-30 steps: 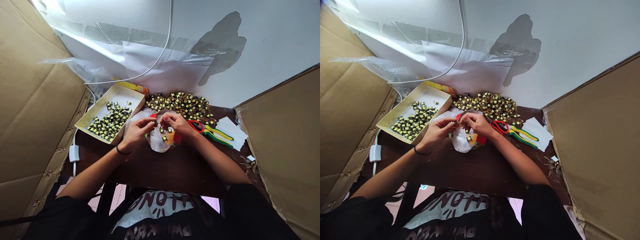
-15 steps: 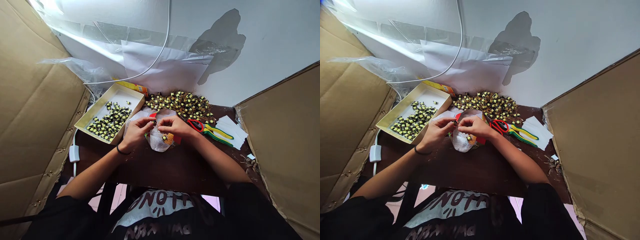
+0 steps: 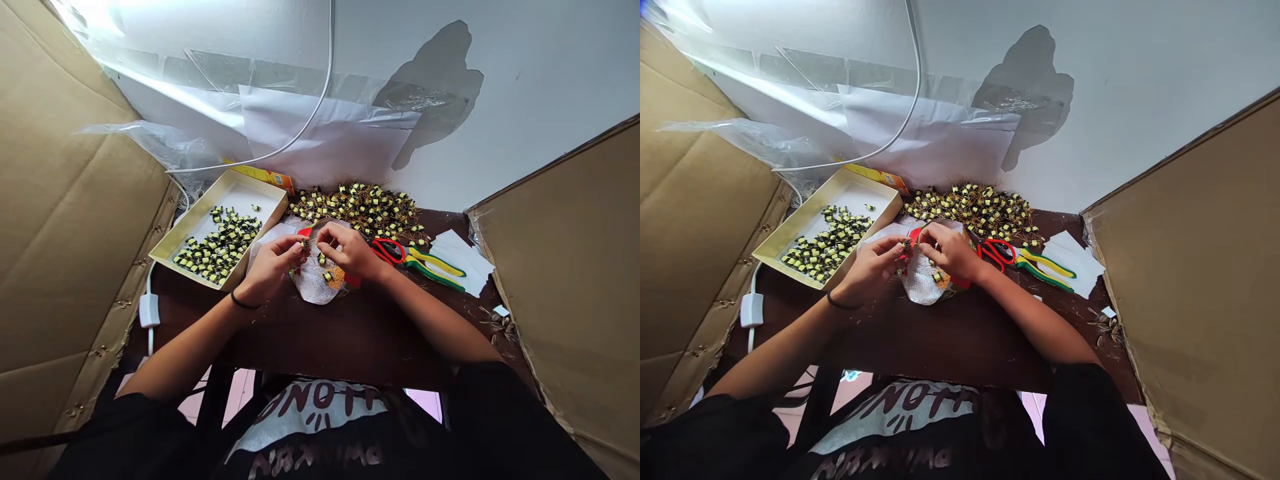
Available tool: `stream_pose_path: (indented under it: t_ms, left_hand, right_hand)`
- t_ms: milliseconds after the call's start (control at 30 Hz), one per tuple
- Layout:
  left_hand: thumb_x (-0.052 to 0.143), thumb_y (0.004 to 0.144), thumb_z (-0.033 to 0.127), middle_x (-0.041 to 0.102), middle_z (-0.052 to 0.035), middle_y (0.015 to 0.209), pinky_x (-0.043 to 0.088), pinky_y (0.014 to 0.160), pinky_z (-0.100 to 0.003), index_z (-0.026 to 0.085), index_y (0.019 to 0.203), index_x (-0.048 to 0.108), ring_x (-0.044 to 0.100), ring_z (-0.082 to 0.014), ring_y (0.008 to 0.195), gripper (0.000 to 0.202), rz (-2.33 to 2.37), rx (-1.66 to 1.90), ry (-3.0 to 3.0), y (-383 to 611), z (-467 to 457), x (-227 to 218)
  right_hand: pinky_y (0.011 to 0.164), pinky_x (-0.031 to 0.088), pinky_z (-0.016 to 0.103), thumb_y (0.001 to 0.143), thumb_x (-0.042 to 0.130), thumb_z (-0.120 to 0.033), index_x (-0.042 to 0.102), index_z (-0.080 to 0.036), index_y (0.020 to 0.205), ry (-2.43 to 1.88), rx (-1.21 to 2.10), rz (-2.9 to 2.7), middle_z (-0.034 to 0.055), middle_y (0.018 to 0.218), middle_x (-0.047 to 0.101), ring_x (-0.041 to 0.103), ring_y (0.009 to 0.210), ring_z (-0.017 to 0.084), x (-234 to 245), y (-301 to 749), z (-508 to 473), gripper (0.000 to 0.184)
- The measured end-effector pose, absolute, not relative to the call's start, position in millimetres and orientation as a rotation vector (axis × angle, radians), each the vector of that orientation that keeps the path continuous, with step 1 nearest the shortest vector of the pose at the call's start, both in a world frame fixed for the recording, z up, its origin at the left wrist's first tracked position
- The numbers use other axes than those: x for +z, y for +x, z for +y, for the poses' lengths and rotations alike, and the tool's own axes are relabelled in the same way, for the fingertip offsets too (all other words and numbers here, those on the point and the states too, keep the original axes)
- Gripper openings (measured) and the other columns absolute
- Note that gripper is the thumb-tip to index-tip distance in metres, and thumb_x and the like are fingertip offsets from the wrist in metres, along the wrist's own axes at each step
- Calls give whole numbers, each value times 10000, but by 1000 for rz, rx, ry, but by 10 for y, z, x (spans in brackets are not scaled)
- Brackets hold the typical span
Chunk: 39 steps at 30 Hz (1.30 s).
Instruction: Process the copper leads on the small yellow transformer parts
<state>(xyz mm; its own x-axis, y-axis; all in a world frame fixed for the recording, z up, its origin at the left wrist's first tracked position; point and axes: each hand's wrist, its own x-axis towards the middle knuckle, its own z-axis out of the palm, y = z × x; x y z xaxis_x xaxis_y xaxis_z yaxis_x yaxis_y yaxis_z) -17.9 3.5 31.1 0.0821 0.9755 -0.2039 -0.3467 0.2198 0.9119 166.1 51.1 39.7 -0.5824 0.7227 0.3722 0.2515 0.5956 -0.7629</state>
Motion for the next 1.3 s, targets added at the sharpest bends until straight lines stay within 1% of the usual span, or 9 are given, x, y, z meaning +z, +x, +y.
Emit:
stream_pose_path:
  t_ms: [167,400,533,700,867,967,1033,1133,1300]
  left_hand:
    - [849,615,322,669,-16,817,504,718,-241,159,848,732,621,-111,738,307,968,1148,777,-193,52,294]
    - [869,579,296,677,-27,788,505,679,-228,152,812,735,622,-121,737,304,945,1148,714,-194,65,297]
    - [862,585,315,692,-32,808,506,701,-246,165,845,738,637,-137,765,324,970,1134,729,-203,72,266]
    - [841,605,397,723,-66,857,514,700,-258,165,908,759,646,-154,768,390,1068,1095,852,-190,43,286]
    - [799,640,470,743,-96,893,529,692,-286,150,983,758,639,-162,718,471,1220,1006,1045,-187,7,361]
    - [787,643,492,745,-108,944,539,712,-302,146,1033,746,649,-179,746,523,1266,989,1088,-191,-3,384]
    - [777,656,495,742,-108,965,541,718,-302,146,1053,739,652,-184,766,531,1270,993,1102,-188,-5,395]
    - [774,666,487,742,-96,955,536,706,-284,153,1007,752,645,-176,762,478,1263,1006,1121,-181,-6,418]
    - [776,668,475,735,-71,852,514,656,-261,153,910,760,621,-155,690,403,1238,1018,1164,-171,-5,451]
  right_hand:
    - [630,439,257,855,534,-198,533,-179,794,-718,841,-2154,20,763,565,511,692,130,353,1666,531,64]
    - [633,477,242,844,568,-235,610,-163,822,-715,1131,-2077,28,811,644,573,706,120,410,1716,576,86]
    - [649,475,240,837,561,-225,631,-153,842,-688,1351,-2087,25,805,651,585,711,114,441,1758,616,101]
    - [573,433,227,855,556,-373,627,-135,782,-756,1585,-1927,10,704,610,529,601,91,451,1726,591,259]
    - [583,415,229,764,663,-449,642,-131,744,-799,1648,-1897,-1,672,591,504,607,91,441,1675,527,319]
    - [599,422,231,716,710,-445,638,-132,729,-822,1664,-1857,-3,678,597,513,622,93,438,1669,516,322]
    - [589,429,227,722,703,-433,638,-135,733,-827,1674,-1820,-6,674,596,518,613,90,435,1667,521,305]
    - [541,430,214,733,687,-417,640,-140,738,-823,1691,-1771,-14,657,589,514,572,82,425,1662,535,280]
    - [468,409,197,722,696,-415,656,-144,730,-836,1666,-1751,-15,623,599,504,514,74,383,1663,557,275]
